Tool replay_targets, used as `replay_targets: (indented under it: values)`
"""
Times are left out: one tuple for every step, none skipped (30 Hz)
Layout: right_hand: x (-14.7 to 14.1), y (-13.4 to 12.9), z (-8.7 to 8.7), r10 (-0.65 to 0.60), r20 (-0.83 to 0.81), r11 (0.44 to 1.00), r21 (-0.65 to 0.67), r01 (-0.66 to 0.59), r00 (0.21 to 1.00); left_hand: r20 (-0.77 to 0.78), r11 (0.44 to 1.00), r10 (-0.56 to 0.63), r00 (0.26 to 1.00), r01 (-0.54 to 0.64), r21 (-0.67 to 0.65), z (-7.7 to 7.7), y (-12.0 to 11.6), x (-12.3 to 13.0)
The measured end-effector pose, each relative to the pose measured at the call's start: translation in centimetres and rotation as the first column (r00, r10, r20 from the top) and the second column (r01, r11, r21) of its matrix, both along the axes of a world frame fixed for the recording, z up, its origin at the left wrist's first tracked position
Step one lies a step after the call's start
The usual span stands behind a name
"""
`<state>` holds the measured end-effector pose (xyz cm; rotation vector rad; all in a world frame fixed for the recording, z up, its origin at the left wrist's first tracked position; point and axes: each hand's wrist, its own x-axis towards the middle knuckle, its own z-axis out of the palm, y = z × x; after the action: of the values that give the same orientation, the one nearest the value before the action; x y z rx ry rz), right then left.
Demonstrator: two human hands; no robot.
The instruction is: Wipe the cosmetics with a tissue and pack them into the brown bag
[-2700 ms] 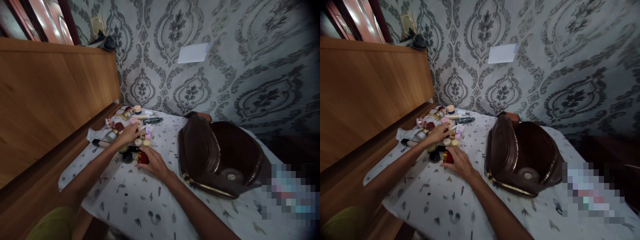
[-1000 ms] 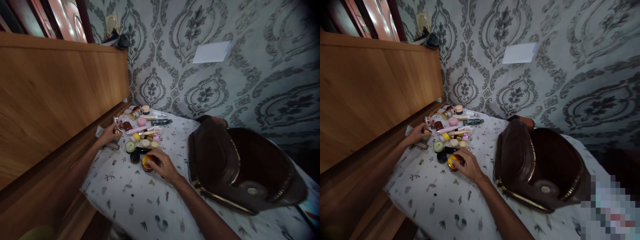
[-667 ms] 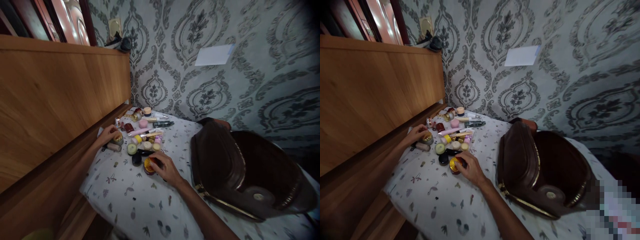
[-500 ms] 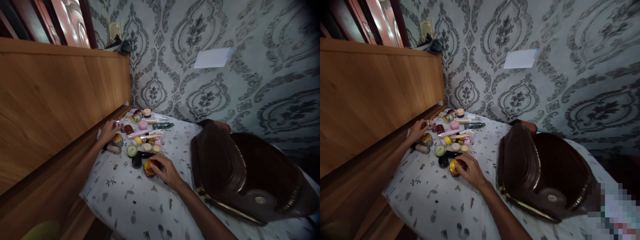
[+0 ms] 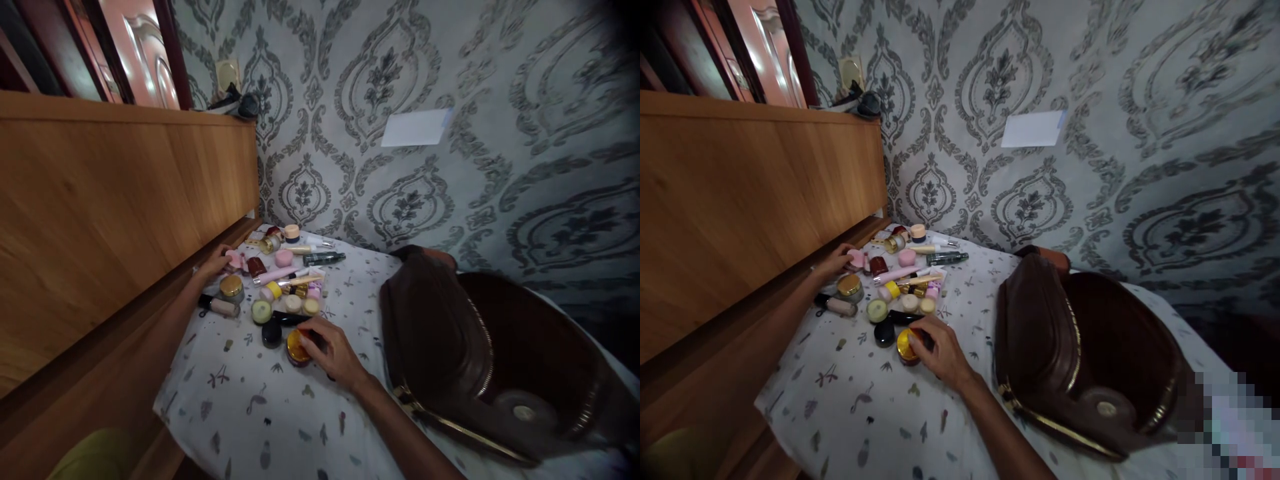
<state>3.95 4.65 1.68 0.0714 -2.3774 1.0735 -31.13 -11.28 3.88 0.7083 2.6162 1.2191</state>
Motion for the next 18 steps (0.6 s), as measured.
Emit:
replay_targets:
  values:
    - [0.0, 0.0, 0.0, 0.000, -0.002, 1.000, -0.004, 0.000, 1.000, 0.018, 1.000, -0.012, 1.000, 0.012, -0.023, 0.0, -0.3, 0.0]
    - [0.0, 0.0, 0.0, -0.001, -0.005, 1.000, -0.006, 0.001, 1.000, 0.029, 0.998, -0.025, 0.999, 0.026, -0.048, 0.0, -0.6, 0.0]
    - [0.0, 0.0, 0.0, -0.001, -0.007, 1.000, -0.007, 0.001, 1.000, 0.034, 0.996, -0.038, 0.999, 0.041, -0.076, 0.0, -0.8, 0.0]
    - [0.0, 0.0, 0.0, -0.003, -0.008, 1.000, -0.008, 0.003, 1.000, 0.031, 0.993, -0.052, 0.998, 0.055, -0.105, 0.2, -0.9, -0.1]
    - [0.0, 0.0, 0.1, -0.004, -0.009, 1.000, -0.009, 0.004, 1.000, 0.019, 0.988, -0.066, 0.998, 0.068, -0.135, 0.3, -0.9, -0.1]
    - [0.0, 0.0, 0.1, -0.005, -0.011, 1.000, -0.010, 0.005, 1.000, 0.000, 0.983, -0.082, 0.997, 0.081, -0.166, 0.5, -0.8, -0.2]
    - [0.0, 0.0, 0.1, -0.005, -0.013, 1.000, -0.011, 0.005, 1.000, -0.025, 0.976, -0.098, 0.995, 0.091, -0.198, 0.8, -0.6, -0.2]
    - [0.0, 0.0, 0.2, -0.005, -0.015, 1.000, -0.010, 0.005, 1.000, -0.054, 0.968, -0.112, 0.992, 0.097, -0.231, 1.1, -0.4, -0.2]
    - [0.0, 0.0, 0.2, -0.004, -0.014, 1.000, -0.009, 0.003, 1.000, -0.084, 0.960, -0.123, 0.989, 0.097, -0.263, 1.3, 0.0, -0.2]
    - [0.0, 0.0, 0.2, -0.003, -0.011, 1.000, -0.007, 0.003, 1.000, -0.114, 0.952, -0.132, 0.985, 0.094, -0.291, 1.6, 0.5, -0.2]
    - [0.0, 0.0, 0.1, -0.006, -0.010, 1.000, -0.004, 0.006, 1.000, -0.143, 0.945, -0.140, 0.980, 0.089, -0.314, 1.8, 1.2, -0.2]
    - [-0.1, 0.0, 0.1, -0.010, -0.009, 1.000, -0.003, 0.010, 1.000, -0.172, 0.941, -0.147, 0.974, 0.084, -0.328, 1.9, 2.0, -0.2]
    - [-0.1, 0.0, 0.1, -0.015, -0.010, 1.000, -0.002, 0.015, 1.000, -0.200, 0.940, -0.156, 0.967, 0.083, -0.332, 2.0, 3.0, -0.2]
    - [-0.1, 0.0, 0.0, -0.018, -0.011, 1.000, -0.003, 0.018, 1.000, -0.227, 0.941, -0.167, 0.959, 0.086, -0.329, 2.1, 4.1, -0.2]
    - [-0.1, 0.0, 0.0, -0.019, -0.012, 1.000, -0.005, 0.019, 1.000, -0.252, 0.943, -0.181, 0.951, 0.095, -0.318, 2.1, 5.3, -0.2]
    - [-0.1, 0.1, 0.0, -0.018, -0.014, 1.000, -0.009, 0.018, 1.000, -0.274, 0.947, -0.198, 0.941, 0.112, -0.301, 2.1, 6.6, -0.2]
    - [-0.1, 0.1, 0.0, -0.013, -0.013, 1.000, -0.013, 0.013, 1.000, -0.293, 0.951, -0.218, 0.931, 0.135, -0.279, 2.0, 7.9, -0.2]
    - [-0.1, 0.1, 0.0, -0.008, -0.012, 1.000, -0.014, 0.008, 1.000, -0.312, 0.954, -0.241, 0.919, 0.165, -0.250, 1.8, 9.2, -0.2]
